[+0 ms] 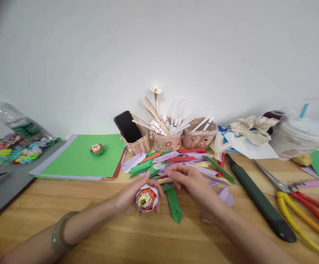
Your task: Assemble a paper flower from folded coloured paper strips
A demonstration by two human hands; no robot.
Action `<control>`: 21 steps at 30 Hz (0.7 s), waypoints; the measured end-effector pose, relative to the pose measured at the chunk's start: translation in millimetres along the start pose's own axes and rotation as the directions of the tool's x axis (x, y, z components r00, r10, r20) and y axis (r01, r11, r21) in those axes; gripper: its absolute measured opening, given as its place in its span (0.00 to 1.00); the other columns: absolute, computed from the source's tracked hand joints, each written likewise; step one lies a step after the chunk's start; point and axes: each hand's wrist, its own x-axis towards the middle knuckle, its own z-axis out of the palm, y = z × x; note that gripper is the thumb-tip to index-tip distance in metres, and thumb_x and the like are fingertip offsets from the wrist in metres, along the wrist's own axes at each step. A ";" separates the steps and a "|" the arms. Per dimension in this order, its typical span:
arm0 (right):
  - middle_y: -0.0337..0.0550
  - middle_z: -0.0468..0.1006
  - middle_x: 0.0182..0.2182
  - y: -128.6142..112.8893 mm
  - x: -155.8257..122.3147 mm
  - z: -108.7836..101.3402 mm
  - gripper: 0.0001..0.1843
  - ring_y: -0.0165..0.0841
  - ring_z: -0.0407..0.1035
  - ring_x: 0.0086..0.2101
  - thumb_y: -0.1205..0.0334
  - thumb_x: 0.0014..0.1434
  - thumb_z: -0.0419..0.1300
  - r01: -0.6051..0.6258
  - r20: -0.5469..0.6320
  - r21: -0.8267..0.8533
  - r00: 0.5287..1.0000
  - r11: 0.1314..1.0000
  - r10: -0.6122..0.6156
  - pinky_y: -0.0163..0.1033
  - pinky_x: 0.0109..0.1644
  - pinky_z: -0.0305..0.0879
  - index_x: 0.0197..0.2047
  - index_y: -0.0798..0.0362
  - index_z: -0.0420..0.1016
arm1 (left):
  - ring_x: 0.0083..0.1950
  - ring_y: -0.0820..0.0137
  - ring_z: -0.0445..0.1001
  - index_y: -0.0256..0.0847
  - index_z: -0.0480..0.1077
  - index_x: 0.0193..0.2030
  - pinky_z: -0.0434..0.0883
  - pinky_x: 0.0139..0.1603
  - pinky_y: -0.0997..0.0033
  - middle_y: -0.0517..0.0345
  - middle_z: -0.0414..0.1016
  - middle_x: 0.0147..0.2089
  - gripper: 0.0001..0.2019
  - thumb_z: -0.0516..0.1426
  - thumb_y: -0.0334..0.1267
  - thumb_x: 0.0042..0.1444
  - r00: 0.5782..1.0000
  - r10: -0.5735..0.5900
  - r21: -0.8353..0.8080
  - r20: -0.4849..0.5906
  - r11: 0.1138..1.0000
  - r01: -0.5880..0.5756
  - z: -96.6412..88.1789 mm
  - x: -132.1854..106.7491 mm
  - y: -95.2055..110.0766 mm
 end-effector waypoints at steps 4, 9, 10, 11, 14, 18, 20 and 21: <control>0.38 0.70 0.24 -4.7 14.0 -32.9 0.16 0.29 0.63 0.23 0.49 0.52 0.55 0.147 -0.250 -0.351 0.937 0.925 -0.244 0.34 0.26 0.59 0.36 0.54 0.69 | 0.21 0.70 0.71 0.35 0.67 0.23 0.65 0.23 0.73 0.55 0.72 0.20 0.27 0.47 0.59 0.51 0.971 0.183 0.284 -0.156 0.950 -0.133 -0.3 -0.8 -3.8; 0.53 0.70 0.45 -20.1 26.6 -107.3 0.15 0.41 0.64 0.45 0.61 0.58 0.49 -0.012 -0.513 -0.651 0.744 0.759 -0.428 0.46 0.48 0.60 0.48 0.55 0.64 | 0.32 0.67 0.72 0.37 0.71 0.23 0.65 0.38 0.67 0.54 0.75 0.27 0.24 0.43 0.47 0.59 0.905 0.405 0.788 -0.131 0.596 -0.153 -1.3 -6.1 -1.1; 0.57 0.66 0.50 -23.4 27.8 -122.2 0.16 0.43 0.61 0.49 0.65 0.57 0.49 -0.068 -0.527 -0.705 0.717 0.706 -0.456 0.49 0.51 0.57 0.50 0.57 0.64 | 0.36 0.66 0.71 0.38 0.72 0.25 0.64 0.41 0.66 0.54 0.75 0.30 0.23 0.43 0.46 0.60 0.885 0.454 0.846 -0.105 0.509 -0.160 -1.4 -7.1 -0.4; 0.58 0.62 0.54 -26.2 28.8 -135.7 0.17 0.45 0.58 0.52 0.68 0.57 0.51 -0.113 -0.512 -0.754 0.718 0.647 -0.471 0.51 0.54 0.53 0.50 0.57 0.64 | 0.38 0.65 0.70 0.39 0.73 0.27 0.63 0.43 0.65 0.54 0.75 0.32 0.23 0.42 0.45 0.60 0.868 0.489 0.881 -0.090 0.446 -0.160 -1.7 -7.8 0.2; 0.53 0.60 0.57 -30.2 31.8 -164.3 0.17 0.47 0.55 0.55 0.69 0.57 0.55 -0.220 -0.454 -0.850 0.768 0.479 -0.452 0.55 0.54 0.55 0.51 0.54 0.66 | 0.42 0.64 0.69 0.40 0.74 0.31 0.62 0.46 0.64 0.55 0.75 0.35 0.22 0.41 0.44 0.61 0.830 0.547 0.897 -0.107 0.413 -0.156 -3.3 -7.8 0.2; 0.45 0.70 0.48 -33.7 35.7 -177.3 0.13 0.35 0.67 0.45 0.59 0.60 0.55 -0.305 -0.429 -0.892 0.804 0.333 -0.412 0.45 0.48 0.65 0.48 0.52 0.68 | 0.44 0.65 0.69 0.40 0.74 0.33 0.63 0.47 0.64 0.54 0.73 0.38 0.21 0.42 0.43 0.62 0.762 0.635 0.858 -0.126 0.456 -0.238 -6.4 -6.1 -0.2; 0.46 0.71 0.45 -41.9 35.7 -179.1 0.11 0.35 0.68 0.43 0.60 0.61 0.55 -0.333 -0.441 -0.892 0.785 0.305 -0.435 0.44 0.45 0.65 0.45 0.53 0.70 | 0.44 0.66 0.69 0.40 0.74 0.35 0.63 0.48 0.64 0.53 0.73 0.39 0.20 0.43 0.42 0.62 0.721 0.683 0.837 -0.114 0.457 -0.301 -7.1 -6.8 0.7; 0.47 0.72 0.44 -48.5 35.0 -180.0 0.09 0.36 0.68 0.43 0.60 0.61 0.54 -0.344 -0.452 -0.889 0.765 0.302 -0.458 0.44 0.45 0.65 0.42 0.53 0.71 | 0.45 0.66 0.69 0.40 0.74 0.35 0.63 0.48 0.64 0.53 0.73 0.39 0.19 0.43 0.41 0.62 0.700 0.707 0.828 -0.105 0.452 -0.333 -7.0 -7.7 1.3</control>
